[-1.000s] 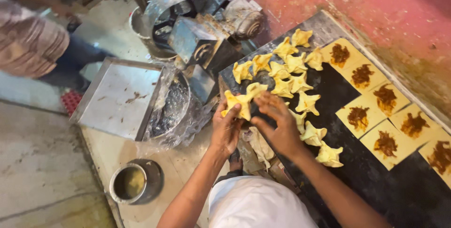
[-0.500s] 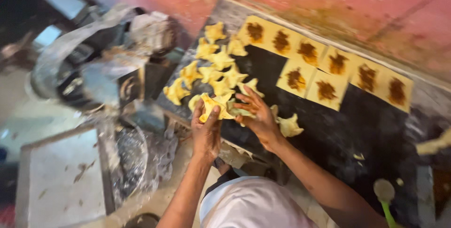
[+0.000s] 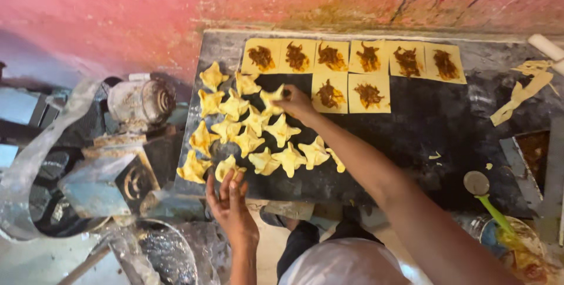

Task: The person folds squares of dough containing a brown filling into star-shaped pouches on a workbench, occasionally placing a boiled egg inside the dough before closing it by hand.

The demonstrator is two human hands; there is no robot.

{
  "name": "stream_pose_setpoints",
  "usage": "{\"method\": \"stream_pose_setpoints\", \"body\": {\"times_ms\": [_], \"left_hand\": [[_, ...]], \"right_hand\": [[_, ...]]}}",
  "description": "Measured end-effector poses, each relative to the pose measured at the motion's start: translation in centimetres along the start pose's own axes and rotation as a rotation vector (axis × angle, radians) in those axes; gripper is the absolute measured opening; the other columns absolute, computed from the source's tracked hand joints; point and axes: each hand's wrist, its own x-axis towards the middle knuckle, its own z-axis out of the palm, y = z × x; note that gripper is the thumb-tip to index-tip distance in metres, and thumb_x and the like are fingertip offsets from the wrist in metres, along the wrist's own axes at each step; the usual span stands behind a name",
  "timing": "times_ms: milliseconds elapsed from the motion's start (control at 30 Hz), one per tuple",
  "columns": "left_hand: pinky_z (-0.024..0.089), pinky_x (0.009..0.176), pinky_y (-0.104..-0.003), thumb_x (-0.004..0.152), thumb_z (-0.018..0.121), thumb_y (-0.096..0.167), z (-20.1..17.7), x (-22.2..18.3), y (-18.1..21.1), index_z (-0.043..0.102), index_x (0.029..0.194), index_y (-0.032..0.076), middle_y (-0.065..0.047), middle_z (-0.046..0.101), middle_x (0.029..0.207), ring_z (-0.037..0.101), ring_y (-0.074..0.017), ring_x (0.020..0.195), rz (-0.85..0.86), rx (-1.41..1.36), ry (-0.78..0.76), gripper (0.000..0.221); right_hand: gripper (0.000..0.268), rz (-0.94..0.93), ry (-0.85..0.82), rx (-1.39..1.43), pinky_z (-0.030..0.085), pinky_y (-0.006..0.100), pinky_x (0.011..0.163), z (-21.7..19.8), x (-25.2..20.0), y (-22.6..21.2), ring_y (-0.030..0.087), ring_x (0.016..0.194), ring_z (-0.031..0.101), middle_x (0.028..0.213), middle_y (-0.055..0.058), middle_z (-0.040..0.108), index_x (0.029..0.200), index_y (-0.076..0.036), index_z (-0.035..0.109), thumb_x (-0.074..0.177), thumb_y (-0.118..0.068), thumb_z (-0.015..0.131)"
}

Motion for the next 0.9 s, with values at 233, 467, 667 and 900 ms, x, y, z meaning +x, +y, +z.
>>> {"method": "stream_pose_setpoints", "body": {"times_ms": [233, 467, 667, 900], "left_hand": [[0.054, 0.102, -0.036, 0.101, 0.065, 0.021, 2.8, 0.5, -1.5, 0.05, 0.141, -0.001, -0.017, 0.068, 0.127, 0.067, -0.0251, 0.115, 0.008, 0.102, -0.165, 0.048], [0.053, 0.102, -0.035, 0.099, 0.067, 0.03, 15.9, 8.2, -11.4, 0.053, 0.14, 0.001, -0.013, 0.066, 0.129, 0.066, -0.0223, 0.119, -0.156, 0.294, -0.642, 0.053], [0.036, 0.058, -0.041, 0.109, 0.065, 0.019, 26.0, 19.6, -24.6, 0.053, 0.076, -0.001, -0.007, 0.049, 0.068, 0.045, -0.0206, 0.066, -0.118, 0.766, -0.681, 0.041], [0.028, 0.037, -0.041, 0.092, 0.058, 0.009, 28.0, 23.1, -26.2, 0.048, 0.067, 0.008, -0.008, 0.035, 0.055, 0.031, -0.0199, 0.04, -0.647, 0.624, -0.481, 0.027]], "right_hand": [[0.071, -0.299, -0.162, 0.247, 0.054, 0.034, 0.084, -5.0, -6.8, 3.4, 0.02, 0.101, 0.065, 0.114, 0.013, 0.069, 0.149, -0.004, 0.056, 0.093, -0.044, 0.074], [0.048, -0.12, 0.136, 0.269, 0.054, 0.031, 0.084, -14.1, -20.4, 11.4, 0.016, 0.1, 0.066, 0.113, 0.01, 0.074, 0.134, -0.008, 0.069, 0.096, -0.037, 0.072], [0.044, -0.167, 0.439, 0.305, 0.057, 0.031, 0.092, -24.8, -29.0, 17.0, 0.014, 0.11, 0.071, 0.122, 0.006, 0.074, 0.136, -0.008, 0.065, 0.099, -0.033, 0.065], [0.039, 0.0, 0.777, 0.467, 0.05, 0.027, 0.081, -31.1, -37.3, 26.1, 0.012, 0.096, 0.064, 0.111, 0.005, 0.072, 0.133, -0.006, 0.069, 0.098, -0.022, 0.073]]}}
